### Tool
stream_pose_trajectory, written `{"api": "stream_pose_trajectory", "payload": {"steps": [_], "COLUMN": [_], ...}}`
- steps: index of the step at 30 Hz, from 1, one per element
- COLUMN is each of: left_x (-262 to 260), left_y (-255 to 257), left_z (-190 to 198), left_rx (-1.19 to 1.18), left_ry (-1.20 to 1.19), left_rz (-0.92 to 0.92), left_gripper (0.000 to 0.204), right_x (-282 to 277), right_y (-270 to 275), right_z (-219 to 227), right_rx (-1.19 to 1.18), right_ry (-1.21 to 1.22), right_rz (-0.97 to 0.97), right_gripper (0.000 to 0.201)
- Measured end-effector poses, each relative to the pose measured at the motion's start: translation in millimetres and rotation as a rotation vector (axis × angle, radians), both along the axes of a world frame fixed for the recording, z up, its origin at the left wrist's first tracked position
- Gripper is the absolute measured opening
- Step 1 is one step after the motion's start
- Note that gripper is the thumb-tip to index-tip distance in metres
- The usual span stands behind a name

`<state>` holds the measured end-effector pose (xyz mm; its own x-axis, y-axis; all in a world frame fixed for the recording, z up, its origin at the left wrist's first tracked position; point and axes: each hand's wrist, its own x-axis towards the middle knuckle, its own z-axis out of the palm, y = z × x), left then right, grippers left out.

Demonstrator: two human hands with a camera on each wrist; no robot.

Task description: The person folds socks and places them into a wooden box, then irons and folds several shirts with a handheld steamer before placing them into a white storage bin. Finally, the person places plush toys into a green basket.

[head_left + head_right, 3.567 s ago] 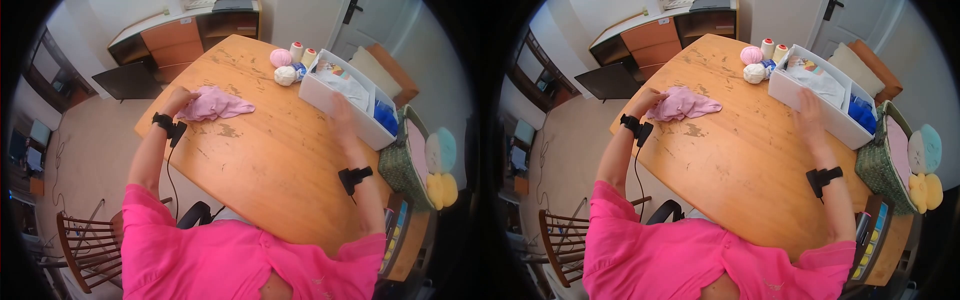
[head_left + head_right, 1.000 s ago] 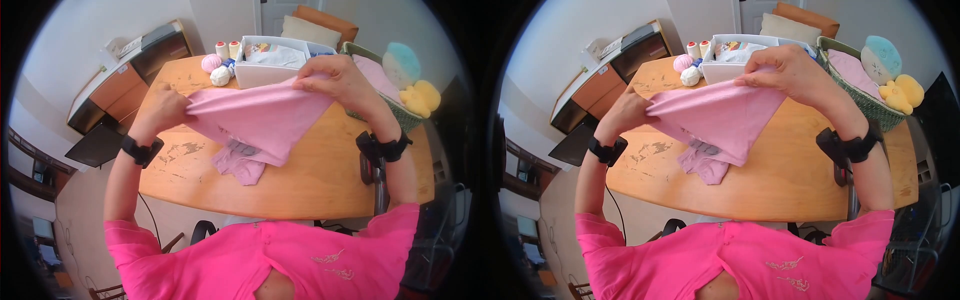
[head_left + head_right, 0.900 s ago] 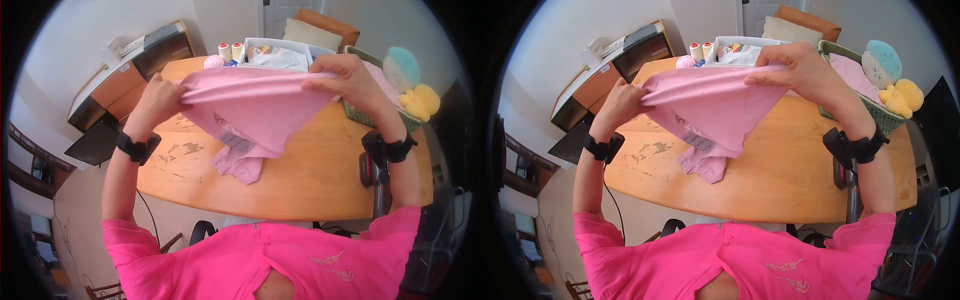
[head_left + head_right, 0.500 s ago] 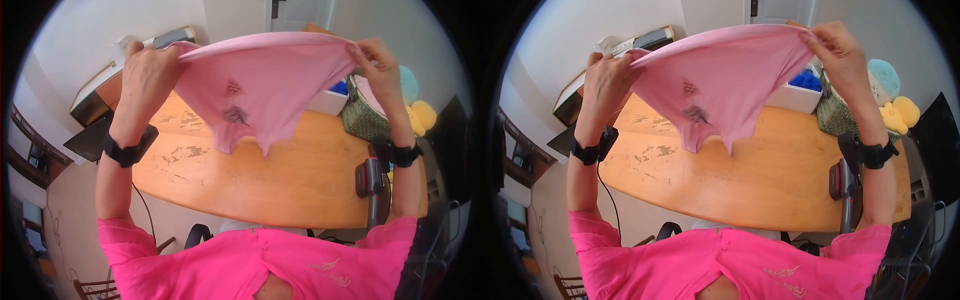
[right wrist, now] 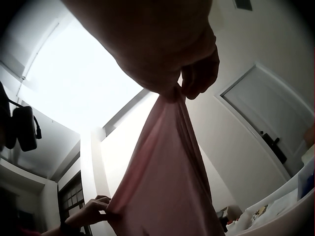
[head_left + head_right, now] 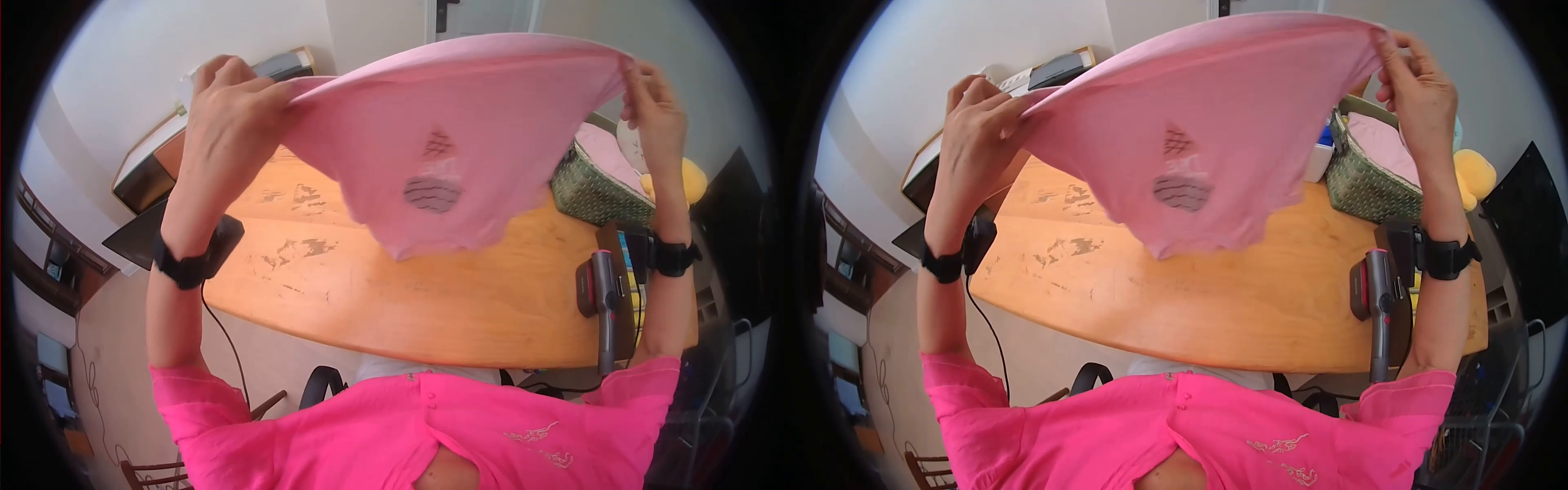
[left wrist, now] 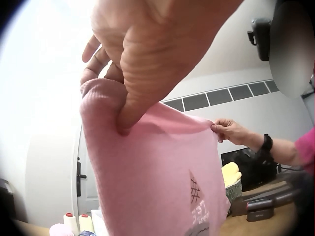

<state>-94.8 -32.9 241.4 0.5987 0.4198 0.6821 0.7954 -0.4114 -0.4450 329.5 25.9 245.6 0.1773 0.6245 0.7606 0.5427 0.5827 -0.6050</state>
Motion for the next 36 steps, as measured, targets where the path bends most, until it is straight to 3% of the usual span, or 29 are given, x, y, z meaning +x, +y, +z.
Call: {"api": "stream_pose_trajectory", "payload": {"steps": [1, 4, 8, 9, 11, 12, 13, 14, 15, 17, 19, 23, 27, 29, 30, 34, 36], "left_x": [10.0, 30.9, 35.4, 35.4, 32.1, 30.1, 27.0, 22.7, 16.2, -1.5, -12.6, -54.1, -71.9, -75.5, -76.1, -73.6, -71.3], "left_y": [-9.3, -32.2, -47.1, -51.7, -57.1, -61.4, -65.4, -67.3, -67.9, -67.2, -66.7, -67.8, -77.0, -79.3, -81.8, -80.6, -79.4], "left_z": [3.9, 5.8, -10.8, -18.6, -44.4, -56.4, -69.4, -86.0, -105.0, -145.9, -180.3, -230.4, -253.4, -260.9, -265.1, -270.1, -270.1], "left_rx": [0.015, -0.23, -0.779, -0.881, -1.027, -1.159, -1.291, -1.361, -1.428, -1.519, -1.596, -1.631, -1.629, -1.591, -1.572, -1.529, -1.504], "left_ry": [-0.023, -0.252, -0.412, -0.462, -0.581, -0.696, -0.812, -0.92, -1.031, -1.165, -1.362, -1.359, -1.45, -1.438, -1.436, -1.425, -1.365], "left_rz": [-0.061, -0.253, -0.431, -0.427, -0.416, -0.386, -0.347, -0.332, -0.31, -0.243, -0.202, 0.038, 0.08, 0.109, 0.126, 0.188, 0.221], "left_gripper": [0.009, 0.012, 0.015, 0.018, 0.018, 0.016, 0.015, 0.014, 0.013, 0.017, 0.021, 0.029, 0.03, 0.028, 0.027, 0.022, 0.019], "right_x": [2.9, 17.0, 6.2, 5.9, -46.4, -61.6, -87.3, -96.1, -122.6, -173.7, -203.8, -207.1, -127.2, -89.7, -75.6, -57.1, -54.8], "right_y": [-3.3, 3.1, 32.2, 45.6, 63.3, 83.1, 90.0, 129.9, 117.1, 123.5, 119.0, 91.0, 26.3, -3.1, -11.5, -51.9, -65.9], "right_z": [5.4, 15.4, 16.5, 12.9, 4.6, -13.0, -21.5, -42.7, -56.7, -92.8, -126.5, -174.4, -192.5, -207.5, -215.1, -228.9, -246.9], "right_rx": [-0.032, -0.028, -0.012, -0.041, -0.134, -0.086, -0.132, -0.05, 0.01, -0.093, -0.176, -0.444, -0.581, -0.589, -0.709, -1.016, -0.902], "right_ry": [0.063, 0.188, 0.247, 0.198, 0.285, 0.273, 0.212, -0.246, -0.198, -0.221, -0.256, -0.3, -0.474, -0.585, -0.643, -0.686, -0.645], "right_rz": [-0.019, 0.052, 0.197, 0.238, 0.282, 0.419, 0.371, 0.09, 0.189, 0.268, 0.41, 0.614, 0.517, 0.338, 0.267, 0.141, 0.125], "right_gripper": [0.022, 0.023, 0.028, 0.03, 0.016, 0.018, 0.015, 0.03, 0.027, 0.028, 0.031, 0.038, 0.046, 0.044, 0.044, 0.044, 0.046]}}
